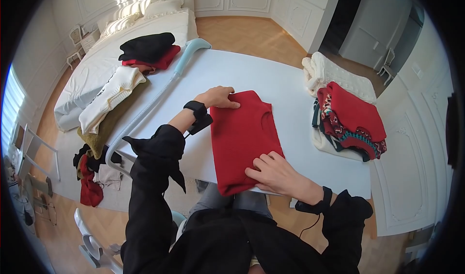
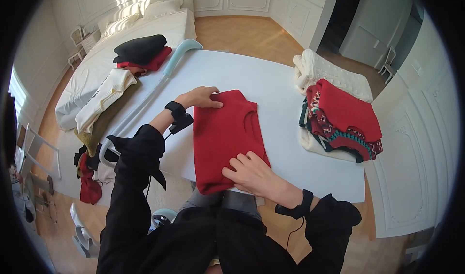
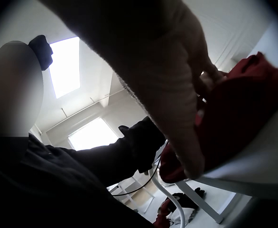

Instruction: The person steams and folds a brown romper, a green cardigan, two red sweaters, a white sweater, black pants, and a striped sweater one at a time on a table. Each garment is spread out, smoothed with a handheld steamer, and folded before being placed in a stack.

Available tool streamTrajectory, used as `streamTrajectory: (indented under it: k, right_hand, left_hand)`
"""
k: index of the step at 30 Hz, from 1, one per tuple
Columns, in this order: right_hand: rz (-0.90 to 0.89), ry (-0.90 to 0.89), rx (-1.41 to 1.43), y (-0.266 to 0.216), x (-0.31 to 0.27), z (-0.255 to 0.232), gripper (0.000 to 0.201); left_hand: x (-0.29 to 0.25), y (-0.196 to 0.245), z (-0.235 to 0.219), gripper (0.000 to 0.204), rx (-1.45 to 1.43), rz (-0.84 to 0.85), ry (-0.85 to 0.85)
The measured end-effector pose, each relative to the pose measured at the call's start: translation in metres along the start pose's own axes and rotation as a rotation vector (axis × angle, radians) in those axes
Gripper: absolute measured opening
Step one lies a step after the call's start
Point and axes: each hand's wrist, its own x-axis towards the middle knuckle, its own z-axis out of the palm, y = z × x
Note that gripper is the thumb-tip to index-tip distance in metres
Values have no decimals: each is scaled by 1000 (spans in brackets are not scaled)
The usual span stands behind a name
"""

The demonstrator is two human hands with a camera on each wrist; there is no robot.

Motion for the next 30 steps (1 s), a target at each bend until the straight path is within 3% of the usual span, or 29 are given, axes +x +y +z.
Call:
streamTrajectory:
  k: [3,7,8,10,11,13,16,17,19,21,23,24,30]
  right_hand:
    - [23,32,-89,21,0,10,32]
    - [202,362,-336,71,-13,18,12]
    - [200,365,-333,79,-20,24,12]
    - [600,434,-174,92,-26,32,13]
    - [594,436,-171,92,-24,29,13]
    - [956,214,203,91,-22,17,34]
    - [1041,77,316,90,-17,15,49]
    - [1014,75,315,95,-17,21,49]
    - [867,220,708,105,-20,40,55]
    - [843,208,748,97,-12,38,56]
    - [694,433,891,97,-11,50,58]
    - [769,433,926,97,-10,52,54]
    - [722,555,823,109,34,16,42]
  left_hand:
    - [-11,-6,-8,60,78,-144,-69]
    - [-40,-33,-22,64,167,-280,-130]
    - [-51,-33,-27,64,168,-285,-130]
    - [-73,-28,-35,74,60,-423,-112]
    - [-74,-30,-35,74,61,-430,-110]
    - [-76,-30,-31,80,46,-489,-141]
    - [-68,-45,-17,80,-10,-430,-70]
    - [-66,-50,-13,80,-15,-454,-58]
    - [-62,-53,-7,75,-115,-332,-5]
    - [-67,-46,-8,73,-210,-292,51]
    - [-73,-37,-5,71,-304,-243,105]
    - [-76,-34,-4,69,-341,-224,170]
    - [-124,-26,-39,63,-416,-218,372]
